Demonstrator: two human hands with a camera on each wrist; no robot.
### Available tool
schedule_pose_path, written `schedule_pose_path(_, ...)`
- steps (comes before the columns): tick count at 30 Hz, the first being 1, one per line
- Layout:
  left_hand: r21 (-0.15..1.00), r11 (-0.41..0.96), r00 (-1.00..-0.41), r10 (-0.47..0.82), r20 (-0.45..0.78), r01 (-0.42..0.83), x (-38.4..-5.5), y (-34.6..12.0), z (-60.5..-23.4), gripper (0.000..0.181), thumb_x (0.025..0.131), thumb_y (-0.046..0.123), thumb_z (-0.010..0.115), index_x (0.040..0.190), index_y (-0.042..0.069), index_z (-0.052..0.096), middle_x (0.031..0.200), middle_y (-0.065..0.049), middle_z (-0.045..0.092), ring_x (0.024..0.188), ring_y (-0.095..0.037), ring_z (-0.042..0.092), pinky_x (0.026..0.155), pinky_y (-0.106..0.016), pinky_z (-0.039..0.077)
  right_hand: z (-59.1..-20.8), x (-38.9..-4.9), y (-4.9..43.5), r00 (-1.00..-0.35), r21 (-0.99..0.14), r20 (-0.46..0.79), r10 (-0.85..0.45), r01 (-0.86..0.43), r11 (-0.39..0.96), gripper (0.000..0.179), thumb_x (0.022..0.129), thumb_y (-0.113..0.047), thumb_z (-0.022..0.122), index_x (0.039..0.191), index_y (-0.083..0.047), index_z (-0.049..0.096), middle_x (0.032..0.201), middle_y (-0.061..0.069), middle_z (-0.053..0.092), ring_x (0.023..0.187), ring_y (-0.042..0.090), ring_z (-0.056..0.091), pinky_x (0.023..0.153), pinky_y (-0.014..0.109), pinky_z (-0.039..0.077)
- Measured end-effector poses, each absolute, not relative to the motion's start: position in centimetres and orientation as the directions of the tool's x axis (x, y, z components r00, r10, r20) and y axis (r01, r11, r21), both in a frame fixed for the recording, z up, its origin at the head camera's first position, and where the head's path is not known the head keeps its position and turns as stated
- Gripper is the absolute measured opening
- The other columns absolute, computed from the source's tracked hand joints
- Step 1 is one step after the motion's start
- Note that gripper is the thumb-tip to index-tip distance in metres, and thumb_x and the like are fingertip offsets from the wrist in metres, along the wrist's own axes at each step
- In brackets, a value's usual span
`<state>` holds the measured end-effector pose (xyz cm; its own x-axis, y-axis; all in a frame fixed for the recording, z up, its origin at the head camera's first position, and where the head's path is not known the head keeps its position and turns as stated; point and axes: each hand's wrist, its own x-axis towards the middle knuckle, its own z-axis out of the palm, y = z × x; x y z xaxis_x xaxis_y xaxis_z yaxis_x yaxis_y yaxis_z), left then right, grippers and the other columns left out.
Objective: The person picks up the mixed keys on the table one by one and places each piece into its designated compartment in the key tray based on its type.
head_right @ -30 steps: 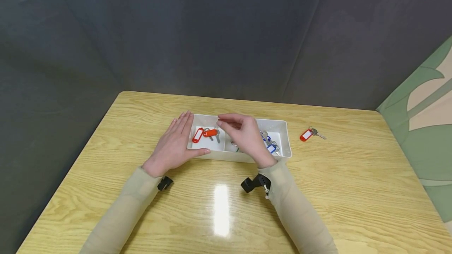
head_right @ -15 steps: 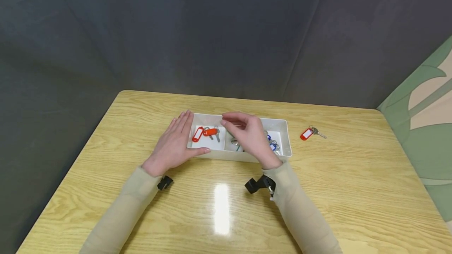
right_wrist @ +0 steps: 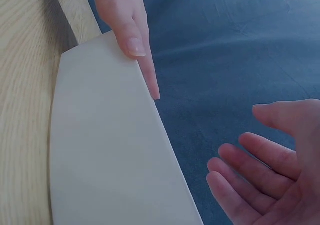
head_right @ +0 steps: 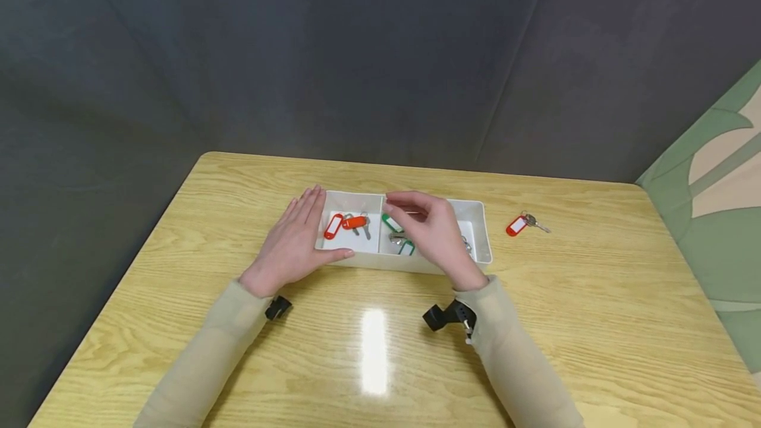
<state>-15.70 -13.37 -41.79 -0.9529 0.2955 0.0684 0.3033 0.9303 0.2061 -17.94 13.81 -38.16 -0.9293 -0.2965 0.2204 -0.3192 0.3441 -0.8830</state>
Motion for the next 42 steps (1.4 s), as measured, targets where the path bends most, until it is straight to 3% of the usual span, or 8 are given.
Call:
schedule_pose_path(8,0.21,0.93,-0.953,0.295,0.068,0.302,-15.7,-13.4,-41.8,0.125,0.083,0.088,0.046,0.162,0.0,0.007,0.169,-0.015,0.006,0.155,-0.027,0.001,0.123,-0.037,-0.001,-38.1,-17.6,14.7,-0.927,-0.891,0.237,-0.29,-0.327,0.315,0.034,0.099,-0.027,0.07,0.125,-0.006,0.073,0.12,0.003,0.072,0.11,0.016,0.066,0.092,0.022,0.052)
schedule_pose_path(18,0.204,0.928,-0.95,0.3,0.084,0.311,-15.7,-13.3,-41.8,0.124,0.083,0.088,0.046,0.162,0.0,0.007,0.169,-0.015,0.007,0.155,-0.027,0.003,0.123,-0.037,0.0,-38.2,-17.4,15.8,-0.937,-0.888,0.224,-0.267,-0.309,0.34,0.039,0.099,-0.032,0.071,0.126,-0.004,0.072,0.121,0.003,0.072,0.109,0.014,0.067,0.092,0.022,0.053)
schedule_pose_path(29,0.2,0.929,-0.95,0.302,0.084,0.313,-15.7,-13.4,-41.8,0.124,0.084,0.087,0.046,0.162,-0.001,0.008,0.168,-0.016,0.007,0.155,-0.027,0.003,0.123,-0.037,0.001,-38.2,-17.1,16.7,-0.929,-0.886,0.252,-0.272,-0.334,0.321,0.032,0.1,-0.022,0.069,0.126,-0.003,0.072,0.119,0.007,0.072,0.108,0.011,0.067,0.092,0.019,0.051)
schedule_pose_path(42,0.2,0.928,-0.949,0.302,0.091,0.315,-15.8,-13.4,-41.9,0.124,0.083,0.088,0.046,0.162,0.0,0.008,0.169,-0.015,0.007,0.155,-0.027,0.002,0.123,-0.037,0.0,-38.2,-16.8,18.5,-0.949,-0.863,0.223,-0.225,-0.299,0.408,0.036,0.1,-0.03,0.068,0.128,-0.008,0.072,0.125,0.005,0.07,0.114,0.012,0.064,0.093,0.017,0.049)
